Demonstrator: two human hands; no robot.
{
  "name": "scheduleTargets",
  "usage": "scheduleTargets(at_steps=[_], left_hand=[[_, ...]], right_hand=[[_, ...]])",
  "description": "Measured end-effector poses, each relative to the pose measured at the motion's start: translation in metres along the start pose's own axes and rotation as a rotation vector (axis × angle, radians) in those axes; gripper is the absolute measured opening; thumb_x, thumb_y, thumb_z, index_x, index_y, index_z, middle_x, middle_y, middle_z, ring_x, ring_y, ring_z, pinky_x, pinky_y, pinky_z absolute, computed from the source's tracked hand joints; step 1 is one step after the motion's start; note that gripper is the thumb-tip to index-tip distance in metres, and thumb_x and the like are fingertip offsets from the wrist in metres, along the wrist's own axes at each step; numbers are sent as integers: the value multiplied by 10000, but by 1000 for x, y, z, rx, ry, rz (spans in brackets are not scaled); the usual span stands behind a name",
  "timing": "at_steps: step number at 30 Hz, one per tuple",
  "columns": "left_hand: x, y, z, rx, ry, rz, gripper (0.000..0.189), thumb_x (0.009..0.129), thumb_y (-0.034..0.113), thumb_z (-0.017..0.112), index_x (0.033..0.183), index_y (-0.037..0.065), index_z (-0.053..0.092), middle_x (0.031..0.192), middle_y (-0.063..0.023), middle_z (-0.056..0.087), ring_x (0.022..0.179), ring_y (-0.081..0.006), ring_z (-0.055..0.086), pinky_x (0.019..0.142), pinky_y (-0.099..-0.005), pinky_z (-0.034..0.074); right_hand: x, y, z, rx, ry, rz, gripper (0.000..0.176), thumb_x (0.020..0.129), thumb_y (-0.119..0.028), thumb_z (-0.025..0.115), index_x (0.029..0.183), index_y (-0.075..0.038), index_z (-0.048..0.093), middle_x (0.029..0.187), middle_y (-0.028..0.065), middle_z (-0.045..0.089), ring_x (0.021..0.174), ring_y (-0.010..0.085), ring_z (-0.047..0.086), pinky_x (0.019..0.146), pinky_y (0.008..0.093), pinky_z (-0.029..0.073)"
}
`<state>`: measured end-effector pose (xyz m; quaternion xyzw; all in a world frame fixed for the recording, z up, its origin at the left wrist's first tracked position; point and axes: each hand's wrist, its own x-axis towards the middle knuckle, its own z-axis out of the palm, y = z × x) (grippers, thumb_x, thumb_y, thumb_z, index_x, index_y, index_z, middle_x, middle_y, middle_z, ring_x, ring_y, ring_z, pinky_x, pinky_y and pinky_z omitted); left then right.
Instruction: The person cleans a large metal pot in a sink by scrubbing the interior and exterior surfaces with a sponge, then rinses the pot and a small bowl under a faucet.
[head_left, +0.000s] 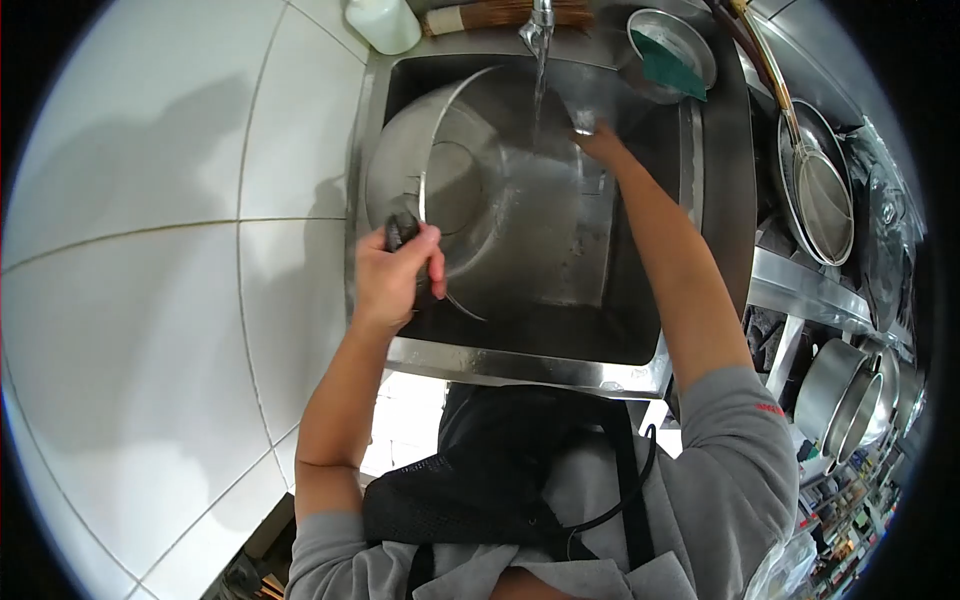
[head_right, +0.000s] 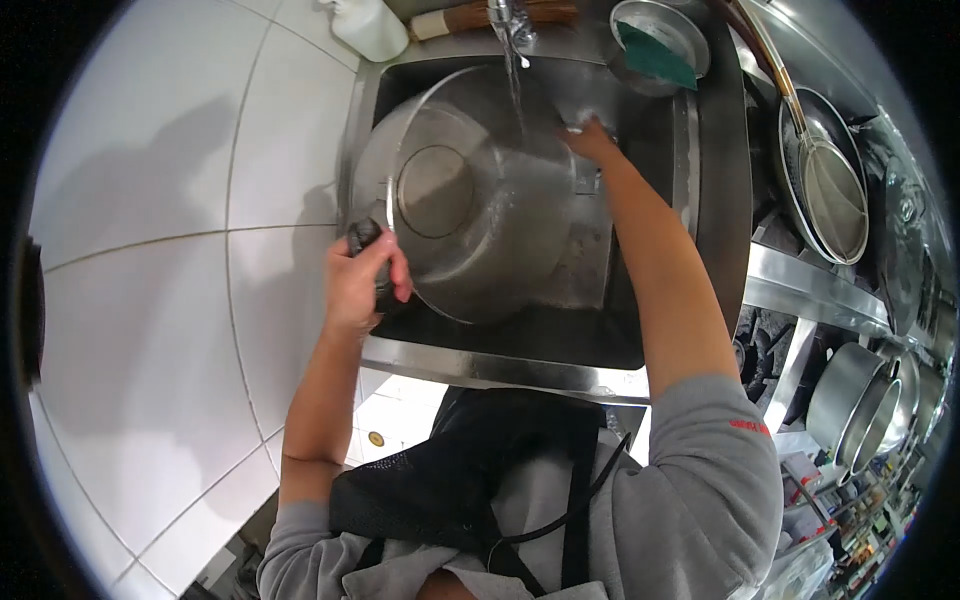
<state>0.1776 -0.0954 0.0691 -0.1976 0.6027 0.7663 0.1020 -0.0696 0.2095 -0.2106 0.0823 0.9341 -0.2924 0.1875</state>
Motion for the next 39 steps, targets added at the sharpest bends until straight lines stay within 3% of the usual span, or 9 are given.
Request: scheduleTargets(at_steps=[4,6,7,12,14,19,29,33,39], left_hand=[[-29,50,-6,-134,-56,82,202,932,184,600,818,20,567,577,-91,536,422,-205,515,412,-319,413],[-23,63,-35,-125,-94,142,241,949,244,566,834,31,572,570,-86,526,424,-199,507,414,-333,415],[-16,68,-50,-160,-121,142,279,966,291,538,850,41,583,573,-79,518,432,-194,492,420,-331,403],[23,50,-104,-359,-202,113,282,961,316,569,864,52,598,600,-66,525,458,-186,477,432,-308,372],[50,27,-114,-452,-163,-46,278,945,325,608,859,61,599,620,-64,547,483,-183,500,443,-312,397],[128,-49,-77,-100,-39,-136,285,885,327,707,817,75,592,660,-63,588,527,-180,553,484,-311,456],[274,-122,38,364,-46,108,153,762,72,740,862,-16,664,740,-48,634,632,-166,577,587,-347,456],[285,-87,73,384,-6,152,247,754,76,759,973,-17,694,868,-97,709,778,-195,636,713,-348,493],[334,-51,66,516,-32,481,273,747,79,773,980,-23,673,904,-131,710,834,-229,637,765,-345,482]], right_hand=[[-62,-12,-53,261,152,45,1010,698,-644,779,1310,108,494,1275,266,582,1145,331,612,942,420,499],[-80,-26,-101,371,-28,42,958,642,-620,836,1193,117,569,1012,195,676,769,272,690,636,385,559],[-83,-25,-114,365,108,-41,836,635,-576,860,1066,102,628,775,119,656,475,195,576,414,333,465],[-150,-55,-247,272,248,-125,509,818,-448,747,1068,-16,652,692,32,574,450,136,501,388,300,406],[-189,-63,-298,509,179,-126,423,874,-380,698,1126,-51,615,644,-19,488,433,77,405,363,261,318],[-299,-108,-343,802,176,-200,343,929,-274,627,1186,-60,548,660,-39,446,434,34,331,355,210,223],[-446,-139,-236,709,670,-356,93,968,-57,512,1061,-54,505,711,-25,526,544,13,451,454,186,316],[-461,-117,-164,705,816,-563,143,982,-31,528,1082,2,431,756,7,531,532,27,451,455,188,354],[-470,-51,-47,860,757,-420,182,1000,15,439,1169,-6,376,680,18,489,505,70,447,469,211,378]])
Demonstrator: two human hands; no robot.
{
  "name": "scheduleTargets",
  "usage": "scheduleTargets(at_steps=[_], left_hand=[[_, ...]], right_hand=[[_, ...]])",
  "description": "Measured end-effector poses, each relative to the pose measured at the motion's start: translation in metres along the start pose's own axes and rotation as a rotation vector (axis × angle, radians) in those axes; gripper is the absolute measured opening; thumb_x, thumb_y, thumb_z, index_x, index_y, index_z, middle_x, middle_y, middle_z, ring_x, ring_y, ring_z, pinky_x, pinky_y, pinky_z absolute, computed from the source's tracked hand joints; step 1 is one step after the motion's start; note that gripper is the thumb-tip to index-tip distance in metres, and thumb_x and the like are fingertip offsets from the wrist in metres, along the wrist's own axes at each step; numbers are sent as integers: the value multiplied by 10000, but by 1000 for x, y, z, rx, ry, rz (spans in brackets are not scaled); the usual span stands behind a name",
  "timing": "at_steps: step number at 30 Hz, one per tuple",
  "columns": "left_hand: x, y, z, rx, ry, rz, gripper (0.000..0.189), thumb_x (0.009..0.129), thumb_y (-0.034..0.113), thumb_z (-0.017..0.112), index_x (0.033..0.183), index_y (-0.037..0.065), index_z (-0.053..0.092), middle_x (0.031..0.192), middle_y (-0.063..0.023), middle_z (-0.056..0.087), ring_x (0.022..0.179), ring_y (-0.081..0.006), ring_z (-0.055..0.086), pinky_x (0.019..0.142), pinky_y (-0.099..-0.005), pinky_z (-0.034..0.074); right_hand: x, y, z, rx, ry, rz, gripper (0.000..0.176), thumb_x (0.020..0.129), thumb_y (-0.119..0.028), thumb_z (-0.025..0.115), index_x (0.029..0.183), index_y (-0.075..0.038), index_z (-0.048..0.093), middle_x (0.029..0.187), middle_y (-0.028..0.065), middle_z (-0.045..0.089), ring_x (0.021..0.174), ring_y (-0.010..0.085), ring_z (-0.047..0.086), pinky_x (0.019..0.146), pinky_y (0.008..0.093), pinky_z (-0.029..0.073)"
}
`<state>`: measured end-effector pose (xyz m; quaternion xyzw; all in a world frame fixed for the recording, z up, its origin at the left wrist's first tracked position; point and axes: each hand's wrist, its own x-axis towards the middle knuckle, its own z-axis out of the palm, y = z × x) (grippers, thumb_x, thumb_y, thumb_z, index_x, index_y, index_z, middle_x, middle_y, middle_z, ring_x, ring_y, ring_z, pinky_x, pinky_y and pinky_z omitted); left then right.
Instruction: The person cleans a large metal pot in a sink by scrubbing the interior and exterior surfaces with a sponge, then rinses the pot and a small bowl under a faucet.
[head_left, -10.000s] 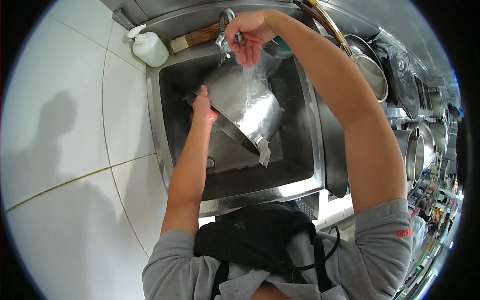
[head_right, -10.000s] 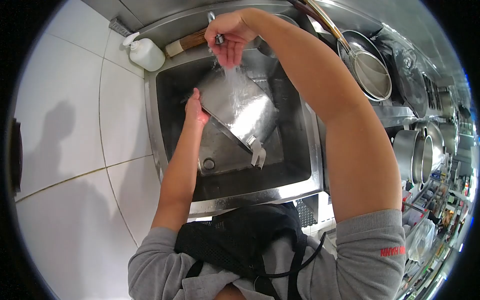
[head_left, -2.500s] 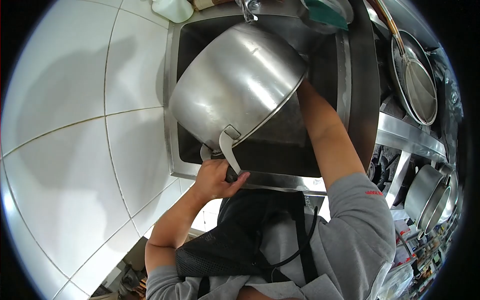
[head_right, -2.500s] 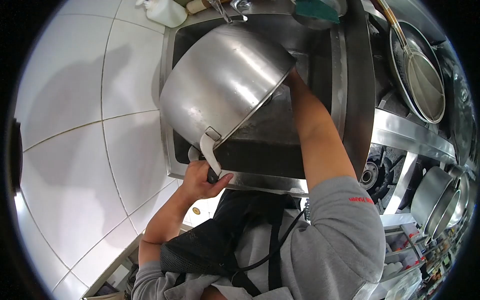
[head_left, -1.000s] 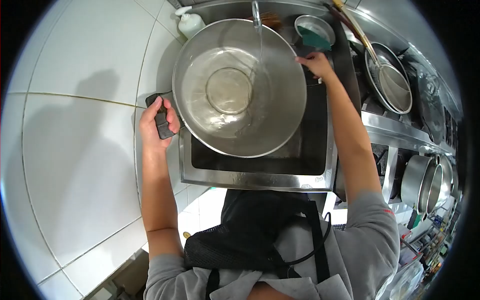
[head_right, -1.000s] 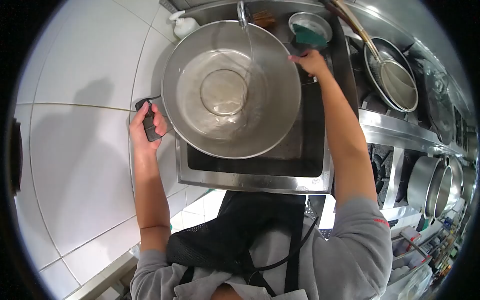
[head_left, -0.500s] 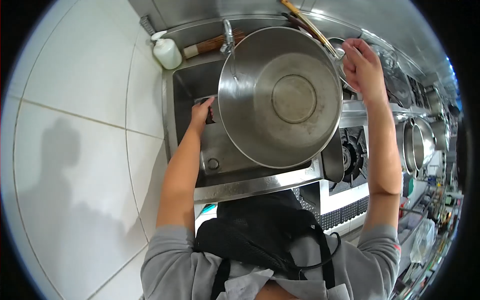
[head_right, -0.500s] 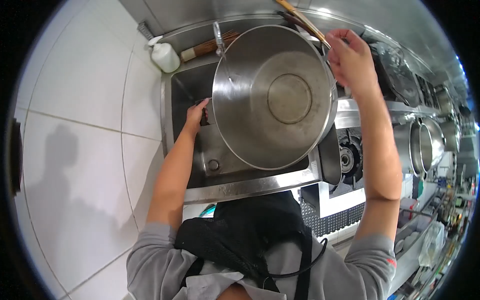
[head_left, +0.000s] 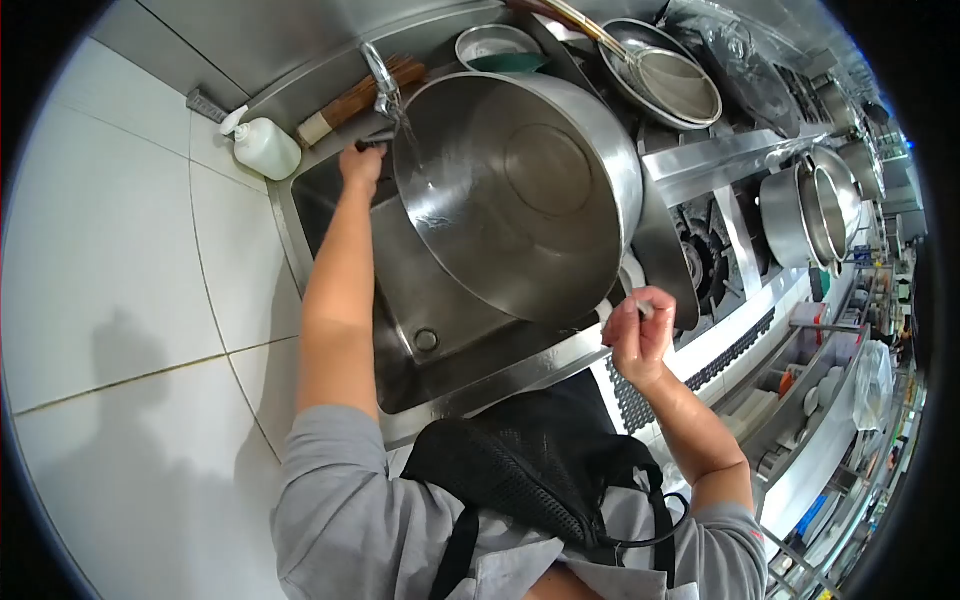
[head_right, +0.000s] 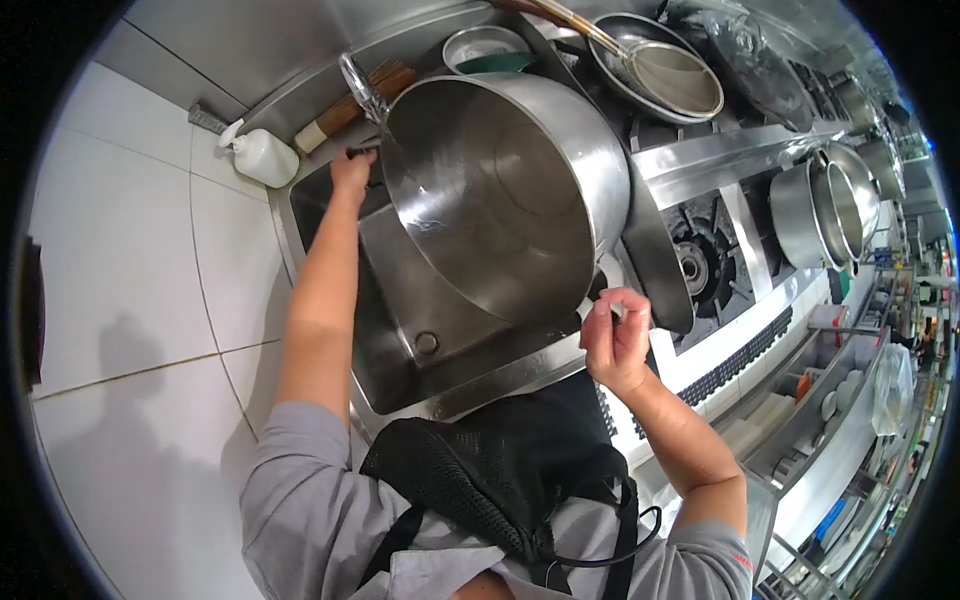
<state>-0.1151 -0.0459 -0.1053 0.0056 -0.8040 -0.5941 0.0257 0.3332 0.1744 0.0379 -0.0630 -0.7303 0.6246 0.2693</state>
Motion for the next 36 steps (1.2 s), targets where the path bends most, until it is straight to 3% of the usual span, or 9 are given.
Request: scheduleTargets(at_steps=[2,6,10,17,21,25,27,32,36], left_hand=[[5,31,-19,-13,-79,-7,248,748,58,760,961,-25,664,897,-120,695,827,-220,630,753,-341,481],[16,56,-40,-10,-128,13,191,728,-28,719,898,18,647,811,-36,631,727,-123,569,688,-271,452],[16,83,-43,-110,-167,76,241,698,-68,727,878,39,608,790,-32,607,717,-131,578,641,-289,463],[27,61,-47,-301,-255,57,308,669,-91,728,896,62,587,804,-28,602,736,-135,585,639,-288,467],[18,38,-64,-64,-178,85,268,662,-28,749,895,22,627,817,-44,620,740,-149,582,642,-311,461],[7,48,-91,131,-165,19,172,659,43,766,770,-28,655,707,-74,645,649,-181,587,607,-340,461],[3,58,-110,230,-139,55,186,665,78,795,727,-28,655,665,-73,645,604,-191,590,591,-347,465],[-26,113,-150,359,-245,-147,227,677,119,851,712,2,659,681,-61,655,559,-147,589,532,-307,475],[-50,154,-168,373,-220,-186,232,707,102,856,767,-23,671,713,-73,670,552,-132,603,500,-283,500]], right_hand=[[-25,24,-2,-72,-67,83,219,1013,24,386,1229,14,356,670,56,510,542,117,506,540,241,437],[-57,58,-4,-116,-270,136,356,989,54,429,1327,-5,336,815,117,614,790,202,647,734,305,527],[-62,68,1,-250,-373,152,395,980,59,452,1349,-25,342,952,159,677,873,265,683,808,348,537],[-59,60,9,-338,-354,185,384,978,50,476,1341,-34,382,958,158,692,924,259,697,827,352,539],[-29,34,-9,-148,-194,237,364,979,61,462,1325,-5,369,800,111,627,782,185,658,746,288,536],[31,17,-27,-15,-109,396,279,981,34,417,1251,-32,397,697,92,555,601,182,601,592,298,509],[56,30,-33,81,-85,437,254,964,16,455,1209,-50,446,665,62,516,525,162,547,501,283,462],[89,80,-29,94,27,643,267,934,9,505,1190,-52,457,661,39,493,465,130,475,402,284,398],[87,128,-17,-96,-44,758,446,869,-158,660,1244,-52,443,707,51,496,473,128,473,422,289,400]])
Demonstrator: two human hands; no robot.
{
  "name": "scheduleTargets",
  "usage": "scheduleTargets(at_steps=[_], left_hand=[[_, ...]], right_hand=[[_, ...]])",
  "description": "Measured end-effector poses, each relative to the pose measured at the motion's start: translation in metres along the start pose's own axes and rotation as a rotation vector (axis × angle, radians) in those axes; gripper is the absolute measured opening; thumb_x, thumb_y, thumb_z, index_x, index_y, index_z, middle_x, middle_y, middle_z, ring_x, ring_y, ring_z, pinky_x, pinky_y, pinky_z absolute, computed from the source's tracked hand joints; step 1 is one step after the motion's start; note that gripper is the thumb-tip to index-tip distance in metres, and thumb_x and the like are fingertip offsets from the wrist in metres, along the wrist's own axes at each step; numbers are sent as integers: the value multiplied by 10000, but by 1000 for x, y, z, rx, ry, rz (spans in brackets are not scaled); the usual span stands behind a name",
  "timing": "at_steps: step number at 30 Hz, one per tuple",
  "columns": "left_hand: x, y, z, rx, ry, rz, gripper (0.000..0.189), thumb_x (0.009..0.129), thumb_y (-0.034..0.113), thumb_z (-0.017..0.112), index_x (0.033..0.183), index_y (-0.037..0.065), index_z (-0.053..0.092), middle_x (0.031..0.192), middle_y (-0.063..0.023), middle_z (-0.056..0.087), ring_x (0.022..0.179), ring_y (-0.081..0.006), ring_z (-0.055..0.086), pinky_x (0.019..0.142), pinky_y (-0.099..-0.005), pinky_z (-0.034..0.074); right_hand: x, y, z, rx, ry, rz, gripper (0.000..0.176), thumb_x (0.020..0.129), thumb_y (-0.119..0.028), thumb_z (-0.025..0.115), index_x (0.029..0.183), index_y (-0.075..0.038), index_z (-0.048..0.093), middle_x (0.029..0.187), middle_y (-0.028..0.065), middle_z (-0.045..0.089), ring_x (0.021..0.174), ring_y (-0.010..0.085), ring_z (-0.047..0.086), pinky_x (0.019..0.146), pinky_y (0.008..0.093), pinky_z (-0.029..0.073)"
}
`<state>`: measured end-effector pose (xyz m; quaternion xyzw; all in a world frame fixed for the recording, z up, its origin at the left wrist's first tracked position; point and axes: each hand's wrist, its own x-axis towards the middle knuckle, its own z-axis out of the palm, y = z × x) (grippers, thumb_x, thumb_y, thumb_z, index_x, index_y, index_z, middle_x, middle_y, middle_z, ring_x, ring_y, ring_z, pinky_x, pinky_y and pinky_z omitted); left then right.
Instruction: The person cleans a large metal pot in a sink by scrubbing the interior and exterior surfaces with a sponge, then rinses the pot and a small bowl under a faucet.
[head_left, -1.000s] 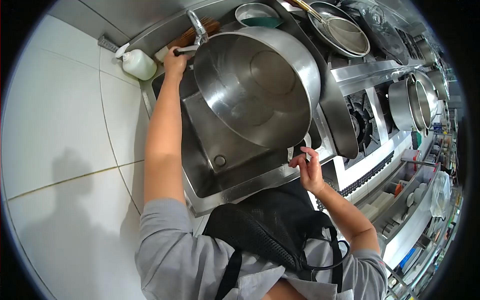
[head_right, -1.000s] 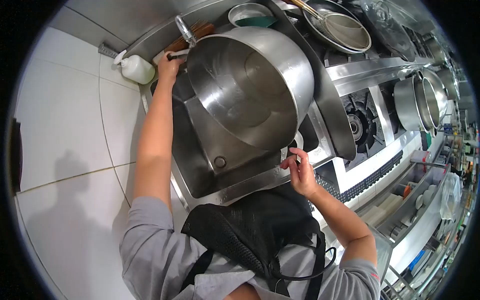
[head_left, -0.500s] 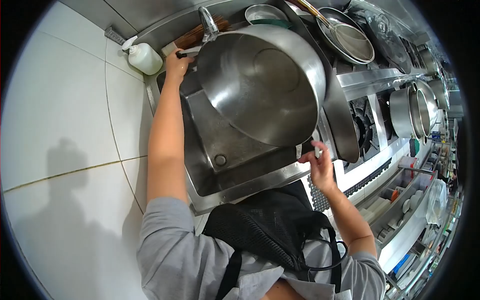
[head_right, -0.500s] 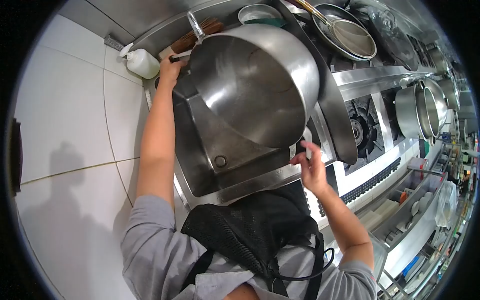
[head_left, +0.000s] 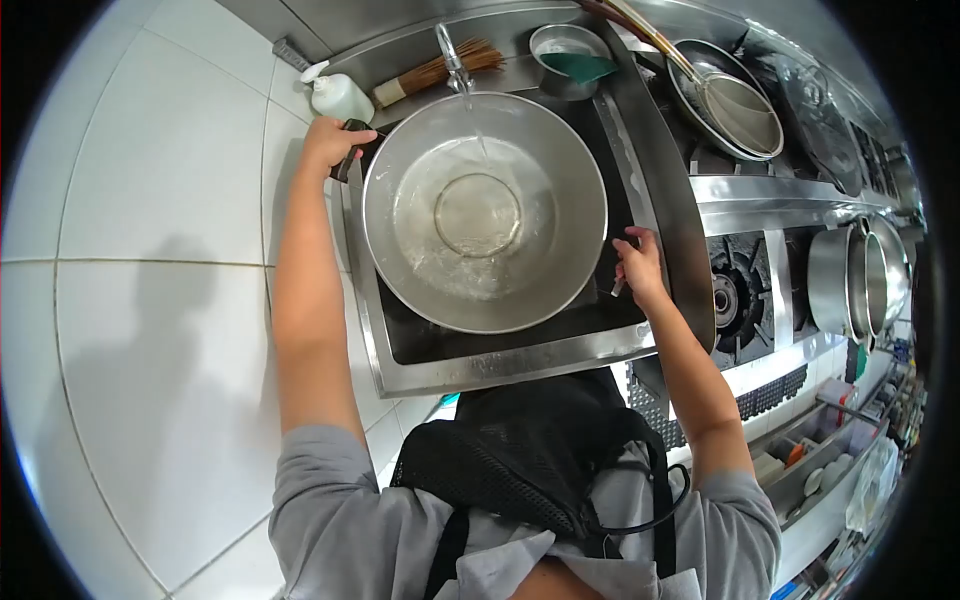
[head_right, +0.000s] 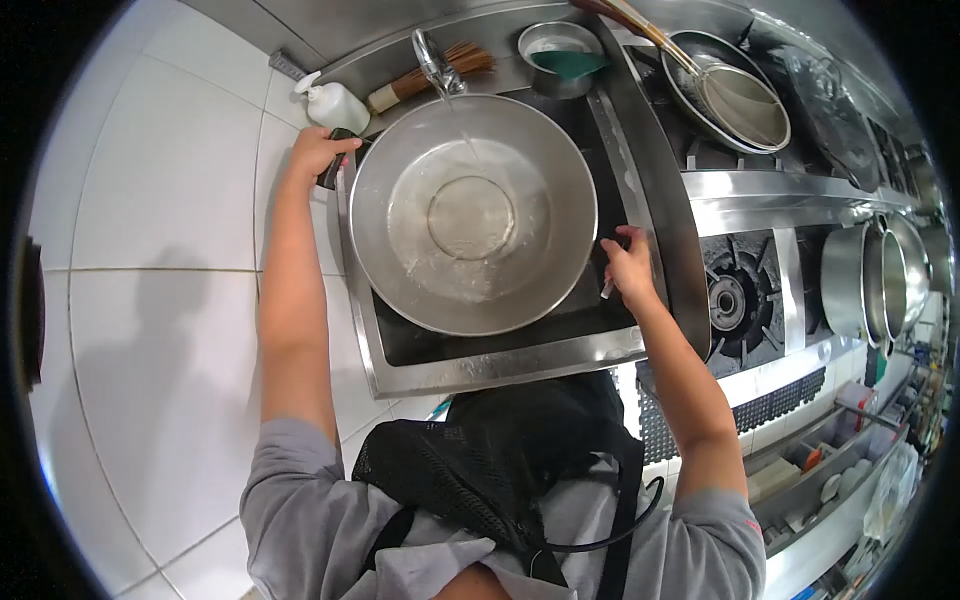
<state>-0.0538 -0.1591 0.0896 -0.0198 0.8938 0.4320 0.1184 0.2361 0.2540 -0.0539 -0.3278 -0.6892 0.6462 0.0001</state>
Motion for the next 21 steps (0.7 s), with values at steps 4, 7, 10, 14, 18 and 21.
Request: scheduleTargets(at_steps=[4,7,10,14,18,21], left_hand=[[-45,44,-13,85,-1,-33,220,738,108,829,824,-39,691,735,-76,681,561,-125,609,508,-281,503],[-90,83,-5,156,7,-28,201,765,113,803,815,-34,676,732,-74,677,565,-127,610,516,-281,491],[-124,103,11,174,100,43,200,778,94,777,802,-34,626,702,-77,654,584,-129,610,543,-298,469],[-190,124,46,145,171,215,232,778,96,763,882,-33,601,742,-87,667,626,-133,609,575,-293,476],[-272,157,79,287,165,410,249,769,73,759,933,-14,594,776,-98,661,656,-170,633,602,-285,496],[-307,172,83,433,123,625,295,721,46,780,949,-11,603,808,-106,655,637,-193,630,583,-281,501]], right_hand=[[33,35,28,-163,-77,121,576,845,-326,681,1282,-49,428,871,127,566,648,219,573,481,341,450],[57,53,47,-132,0,152,629,823,-382,695,1282,-44,429,958,157,599,748,262,602,503,364,464],[86,73,65,-142,-29,237,592,888,-438,606,1291,-22,480,1077,158,615,805,283,603,657,404,494],[124,141,105,-26,-64,375,740,957,-623,415,1414,-42,457,1306,165,539,1048,305,561,924,481,445],[89,102,120,278,-146,635,825,932,-728,348,1383,-45,456,1187,134,536,1065,288,499,1107,528,294],[81,90,149,475,-213,712,765,944,-690,371,1371,-66,486,1311,139,533,1183,313,512,1095,523,336]])
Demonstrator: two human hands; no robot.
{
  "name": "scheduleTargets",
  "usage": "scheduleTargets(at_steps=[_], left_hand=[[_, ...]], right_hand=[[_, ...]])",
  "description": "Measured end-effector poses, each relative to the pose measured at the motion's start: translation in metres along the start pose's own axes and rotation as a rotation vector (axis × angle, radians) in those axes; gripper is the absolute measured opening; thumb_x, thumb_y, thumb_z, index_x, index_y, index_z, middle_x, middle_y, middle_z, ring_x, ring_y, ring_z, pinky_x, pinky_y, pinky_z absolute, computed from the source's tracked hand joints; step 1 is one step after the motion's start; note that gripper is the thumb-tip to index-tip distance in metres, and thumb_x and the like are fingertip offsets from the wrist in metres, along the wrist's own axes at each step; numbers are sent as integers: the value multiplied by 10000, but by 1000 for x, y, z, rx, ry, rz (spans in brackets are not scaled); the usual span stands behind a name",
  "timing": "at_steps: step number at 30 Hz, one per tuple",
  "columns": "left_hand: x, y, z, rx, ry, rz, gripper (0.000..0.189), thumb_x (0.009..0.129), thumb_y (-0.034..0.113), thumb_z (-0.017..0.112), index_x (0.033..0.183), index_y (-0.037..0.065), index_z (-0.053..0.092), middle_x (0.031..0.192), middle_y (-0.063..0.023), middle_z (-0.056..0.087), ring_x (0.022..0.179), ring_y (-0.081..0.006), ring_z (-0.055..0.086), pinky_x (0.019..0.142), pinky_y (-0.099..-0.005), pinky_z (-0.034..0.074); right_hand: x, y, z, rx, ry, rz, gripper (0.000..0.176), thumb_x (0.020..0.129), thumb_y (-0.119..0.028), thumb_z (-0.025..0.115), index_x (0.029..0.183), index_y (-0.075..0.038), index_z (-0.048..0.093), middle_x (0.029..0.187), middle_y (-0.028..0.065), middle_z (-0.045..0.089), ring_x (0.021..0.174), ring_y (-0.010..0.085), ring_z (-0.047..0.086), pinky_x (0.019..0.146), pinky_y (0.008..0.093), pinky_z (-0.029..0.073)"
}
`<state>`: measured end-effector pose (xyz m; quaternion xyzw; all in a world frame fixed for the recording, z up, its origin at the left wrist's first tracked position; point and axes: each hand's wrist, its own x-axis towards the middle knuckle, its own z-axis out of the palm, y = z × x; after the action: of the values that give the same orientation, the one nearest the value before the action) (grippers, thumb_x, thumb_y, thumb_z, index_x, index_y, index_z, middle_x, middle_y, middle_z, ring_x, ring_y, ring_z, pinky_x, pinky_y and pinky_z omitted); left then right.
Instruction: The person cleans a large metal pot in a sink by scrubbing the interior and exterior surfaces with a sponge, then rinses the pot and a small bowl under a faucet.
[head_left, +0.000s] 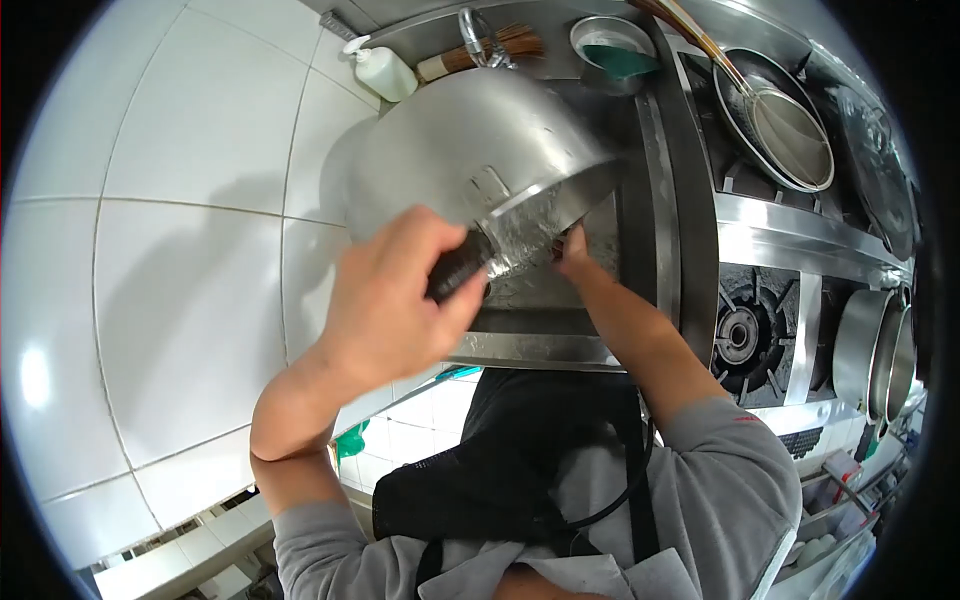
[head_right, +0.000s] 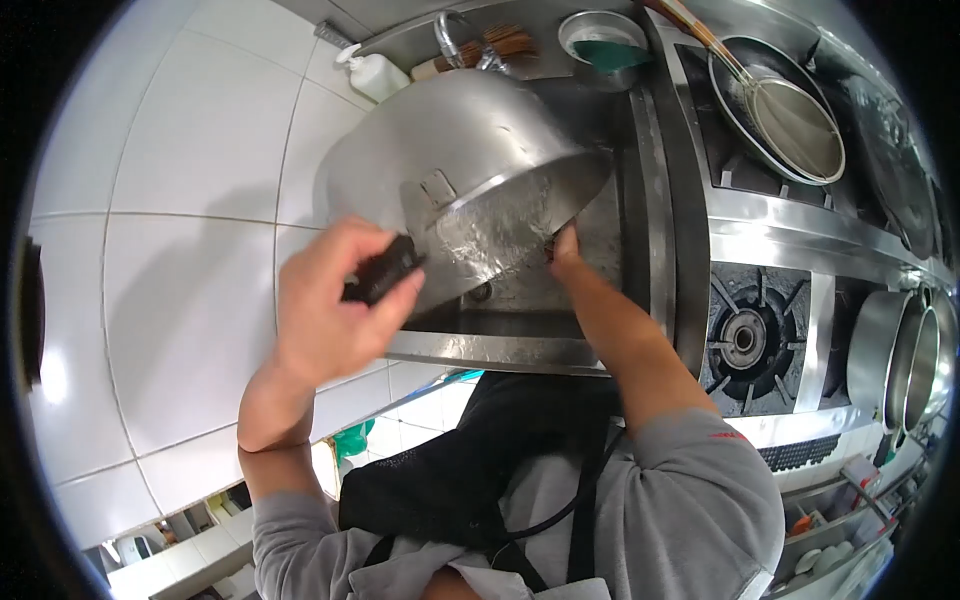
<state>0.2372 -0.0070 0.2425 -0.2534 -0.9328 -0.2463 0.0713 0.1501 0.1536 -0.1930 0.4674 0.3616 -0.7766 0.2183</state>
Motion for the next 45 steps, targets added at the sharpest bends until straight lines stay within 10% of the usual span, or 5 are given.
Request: scheduleTargets(at_steps=[6,19,23,25,45], left_hand=[[-22,36,-19,-5,-72,289,478,523,17,789,963,3,604,872,-108,586,640,-267,604,534,-358,476],[56,-115,17,-496,83,-290,208,749,29,790,873,-37,636,766,-89,690,659,-117,637,584,-268,493],[97,-210,61,-661,11,-441,199,746,13,783,870,-62,647,768,-98,692,605,-134,637,568,-278,497],[112,-255,91,-662,-35,-528,202,749,40,789,874,-62,669,791,-107,703,594,-126,646,566,-287,504],[149,-462,354,-288,-185,-815,561,787,204,768,1275,-15,599,1256,-225,629,1191,-319,596,992,-355,452]], right_hand=[[77,42,37,344,-711,-117,703,927,-639,414,1381,-109,495,1396,100,498,1193,313,506,1050,556,353],[-16,-20,-66,-207,370,-245,559,955,-568,424,1136,-67,590,894,102,539,689,234,505,673,432,452],[-29,-30,-102,-336,437,-168,485,955,-501,479,1085,-53,615,810,58,508,623,180,456,558,364,392],[-13,-21,-119,-355,359,-130,656,946,-375,537,1434,43,405,1454,193,468,1313,317,470,1079,426,368],[-37,-28,-87,-364,373,-301,477,829,-318,676,1129,51,641,1083,158,673,1035,246,598,907,372,444]])
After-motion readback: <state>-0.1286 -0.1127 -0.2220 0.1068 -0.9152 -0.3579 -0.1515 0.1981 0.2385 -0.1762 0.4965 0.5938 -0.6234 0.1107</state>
